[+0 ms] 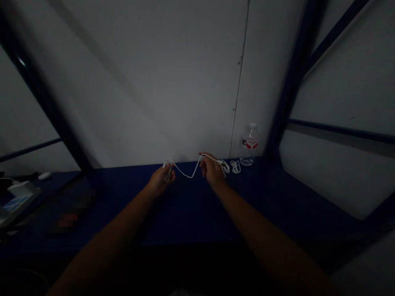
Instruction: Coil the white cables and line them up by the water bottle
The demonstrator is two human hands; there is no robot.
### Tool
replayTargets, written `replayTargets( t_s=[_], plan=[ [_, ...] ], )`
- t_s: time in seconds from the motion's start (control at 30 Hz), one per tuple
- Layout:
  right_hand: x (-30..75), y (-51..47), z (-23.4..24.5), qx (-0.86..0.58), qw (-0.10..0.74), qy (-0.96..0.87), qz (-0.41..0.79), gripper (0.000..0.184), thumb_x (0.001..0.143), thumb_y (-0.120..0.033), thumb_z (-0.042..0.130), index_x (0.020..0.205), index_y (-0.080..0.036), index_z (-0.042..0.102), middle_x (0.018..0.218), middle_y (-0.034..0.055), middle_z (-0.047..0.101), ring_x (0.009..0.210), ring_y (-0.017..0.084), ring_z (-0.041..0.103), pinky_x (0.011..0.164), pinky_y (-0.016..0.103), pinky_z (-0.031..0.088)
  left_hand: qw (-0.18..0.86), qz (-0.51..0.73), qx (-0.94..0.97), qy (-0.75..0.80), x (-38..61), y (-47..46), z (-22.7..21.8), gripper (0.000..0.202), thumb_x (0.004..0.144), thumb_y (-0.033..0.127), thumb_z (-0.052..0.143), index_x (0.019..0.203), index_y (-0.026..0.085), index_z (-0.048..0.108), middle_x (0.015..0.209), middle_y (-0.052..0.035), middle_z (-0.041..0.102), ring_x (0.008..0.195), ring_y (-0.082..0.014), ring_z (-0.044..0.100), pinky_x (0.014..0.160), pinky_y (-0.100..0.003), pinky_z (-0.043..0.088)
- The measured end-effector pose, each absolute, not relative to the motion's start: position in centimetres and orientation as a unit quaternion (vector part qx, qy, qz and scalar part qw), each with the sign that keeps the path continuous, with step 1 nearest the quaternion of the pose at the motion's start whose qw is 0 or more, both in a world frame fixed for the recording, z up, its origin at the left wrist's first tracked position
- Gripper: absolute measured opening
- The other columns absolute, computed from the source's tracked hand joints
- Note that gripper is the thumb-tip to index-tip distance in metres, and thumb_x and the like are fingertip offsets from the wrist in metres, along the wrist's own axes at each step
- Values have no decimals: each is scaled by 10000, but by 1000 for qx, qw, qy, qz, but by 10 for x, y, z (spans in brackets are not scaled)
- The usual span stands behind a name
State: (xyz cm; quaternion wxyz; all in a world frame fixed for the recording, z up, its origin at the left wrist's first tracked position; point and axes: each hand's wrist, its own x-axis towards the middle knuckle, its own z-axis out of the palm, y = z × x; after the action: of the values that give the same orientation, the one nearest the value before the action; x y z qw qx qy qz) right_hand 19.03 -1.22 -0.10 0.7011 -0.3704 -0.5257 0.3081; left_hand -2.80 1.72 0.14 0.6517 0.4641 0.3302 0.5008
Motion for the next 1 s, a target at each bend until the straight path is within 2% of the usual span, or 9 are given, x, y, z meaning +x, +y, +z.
replayTargets(
  t_s=[0.17, 0.23, 0.37, 0.5, 0.63, 0.73, 0.83, 0.9, 1.0],
  plan=[
    [192, -15, 0, -327, 718, -528, 313, 506, 891, -496, 473, 1330, -246, 439, 752, -29, 607, 455, 90, 482, 424, 220, 431, 684, 536, 392, 302, -29, 19, 4, 191, 880, 281, 580, 1009, 143, 613, 1006, -126, 679, 946, -224, 676, 833, -369, 526],
    [191, -16, -1, -313, 695, -551, 341, 446, 905, -507, 456, 1252, -231, 497, 742, -22, 603, 478, 100, 504, 440, 233, 449, 695, 544, 376, 283, -30, 19, 4, 212, 885, 277, 556, 1066, 170, 582, 1114, -137, 666, 1026, -248, 662, 883, -412, 508],
    [184, -19, -5, -296, 597, -627, 404, 371, 897, -502, 504, 1041, -182, 622, 752, 9, 614, 539, 109, 550, 510, 254, 485, 713, 516, 399, 259, -30, 17, 4, 313, 873, 280, 554, 1175, 210, 509, 1145, -149, 666, 1020, -286, 671, 884, -475, 500],
    [179, -23, -7, -252, 540, -654, 467, 424, 845, -405, 622, 1220, -221, 552, 799, 3, 646, 543, 119, 583, 525, 268, 497, 712, 488, 416, 285, -26, 14, 1, 309, 856, 252, 569, 1152, 188, 509, 1097, -158, 686, 1015, -268, 671, 890, -465, 500],
    [181, -28, -6, -207, 493, -669, 516, 426, 788, -333, 681, 1185, -220, 579, 791, 0, 642, 565, 129, 600, 530, 271, 501, 723, 494, 409, 258, -24, 14, 2, 255, 865, 268, 552, 1097, 168, 518, 1067, -158, 693, 961, -239, 686, 891, -410, 504],
    [183, -32, -4, -173, 487, -654, 552, 391, 773, -332, 677, 1136, -214, 594, 806, 2, 628, 586, 144, 610, 543, 298, 519, 687, 542, 406, 263, -28, 17, 4, 276, 877, 291, 519, 1121, 162, 507, 902, -119, 703, 860, -227, 699, 839, -398, 526],
    [185, -35, 0, -164, 526, -610, 569, 486, 750, -361, 683, 1200, -257, 533, 811, -19, 615, 572, 144, 600, 549, 322, 534, 626, 549, 438, 339, -32, 19, 4, 329, 875, 357, 530, 1152, 179, 510, 693, -33, 640, 647, -192, 664, 706, -372, 546],
    [186, -34, 3, -181, 571, -573, 560, 462, 762, -397, 666, 1181, -265, 523, 770, -33, 598, 544, 136, 582, 533, 313, 529, 593, 495, 486, 408, -33, 19, 2, 359, 865, 419, 558, 1149, 202, 532, 626, -2, 601, 530, -160, 598, 590, -312, 518],
    [188, -27, 6, -242, 635, -518, 520, 346, 805, -458, 628, 1065, -242, 551, 700, -36, 576, 533, 133, 570, 517, 292, 515, 588, 349, 572, 452, -34, 14, -2, 414, 852, 512, 568, 1126, 203, 590, 601, -12, 598, 452, -137, 517, 444, -232, 391]
  ],
)
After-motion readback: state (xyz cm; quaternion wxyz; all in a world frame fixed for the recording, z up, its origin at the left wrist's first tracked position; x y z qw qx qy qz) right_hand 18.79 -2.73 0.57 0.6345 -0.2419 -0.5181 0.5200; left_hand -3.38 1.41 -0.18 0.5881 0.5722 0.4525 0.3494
